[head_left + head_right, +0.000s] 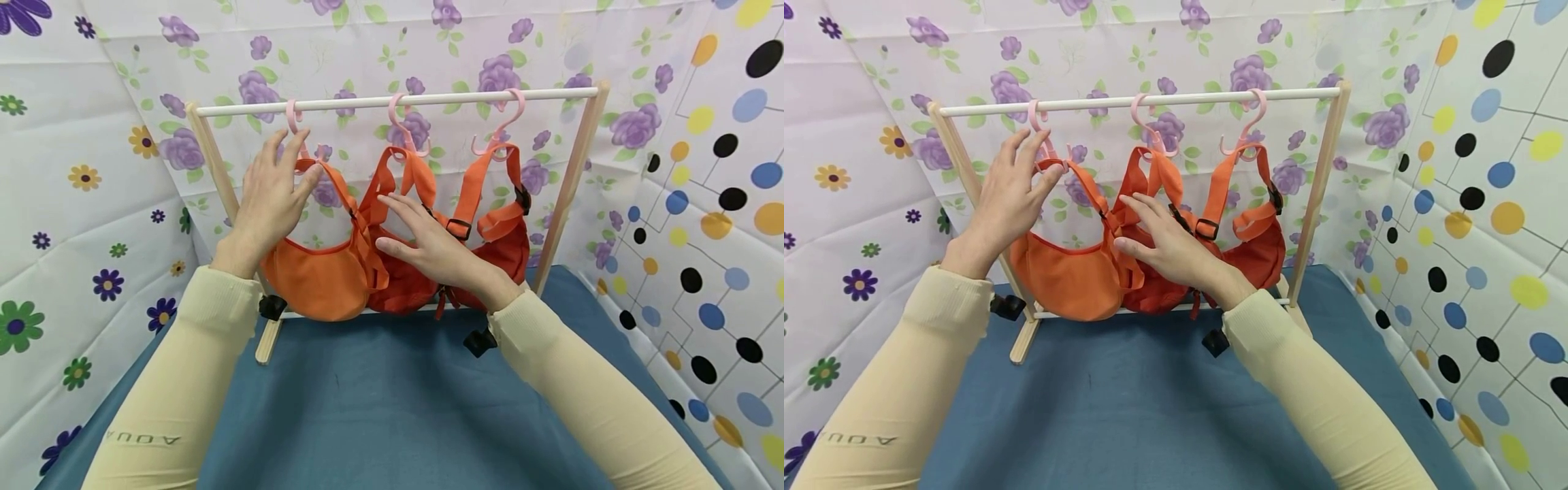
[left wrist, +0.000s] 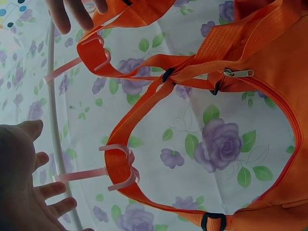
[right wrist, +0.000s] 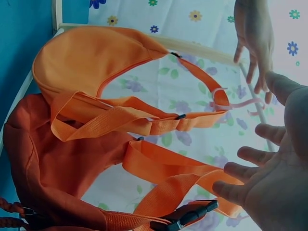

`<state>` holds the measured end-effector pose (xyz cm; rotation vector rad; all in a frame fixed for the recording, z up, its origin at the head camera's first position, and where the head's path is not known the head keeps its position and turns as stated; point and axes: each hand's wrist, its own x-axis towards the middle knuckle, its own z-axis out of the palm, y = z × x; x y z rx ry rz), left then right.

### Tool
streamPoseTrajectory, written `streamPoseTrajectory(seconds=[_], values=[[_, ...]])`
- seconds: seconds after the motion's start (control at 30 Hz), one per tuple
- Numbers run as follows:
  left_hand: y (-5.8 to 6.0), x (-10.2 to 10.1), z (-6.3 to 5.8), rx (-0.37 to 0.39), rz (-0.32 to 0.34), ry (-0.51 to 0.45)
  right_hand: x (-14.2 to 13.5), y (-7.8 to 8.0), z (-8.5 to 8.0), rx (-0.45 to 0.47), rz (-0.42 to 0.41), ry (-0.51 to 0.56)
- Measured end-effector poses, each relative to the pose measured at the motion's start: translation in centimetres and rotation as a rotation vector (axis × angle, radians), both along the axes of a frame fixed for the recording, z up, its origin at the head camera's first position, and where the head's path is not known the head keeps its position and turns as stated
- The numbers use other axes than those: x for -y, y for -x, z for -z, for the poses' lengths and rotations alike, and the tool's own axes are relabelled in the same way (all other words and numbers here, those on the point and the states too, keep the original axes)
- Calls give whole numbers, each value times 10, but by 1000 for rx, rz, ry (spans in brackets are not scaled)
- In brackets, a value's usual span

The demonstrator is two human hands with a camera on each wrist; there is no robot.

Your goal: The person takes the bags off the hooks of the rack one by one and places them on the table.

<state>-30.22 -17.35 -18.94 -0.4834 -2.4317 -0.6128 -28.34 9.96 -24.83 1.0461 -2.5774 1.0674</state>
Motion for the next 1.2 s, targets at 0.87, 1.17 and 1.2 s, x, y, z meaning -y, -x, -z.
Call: streamPoseTrajectory(seconds=[0.87,1.17,1.2], values=[[22,3,-23,-149,-39,36,16,14,-14,-119,-58,91],[33,4,-31,-150,-50,73,23,25,-17,-141,-17,76],[33,4,-31,-143,-55,75,25,26,-18,-148,-14,72]])
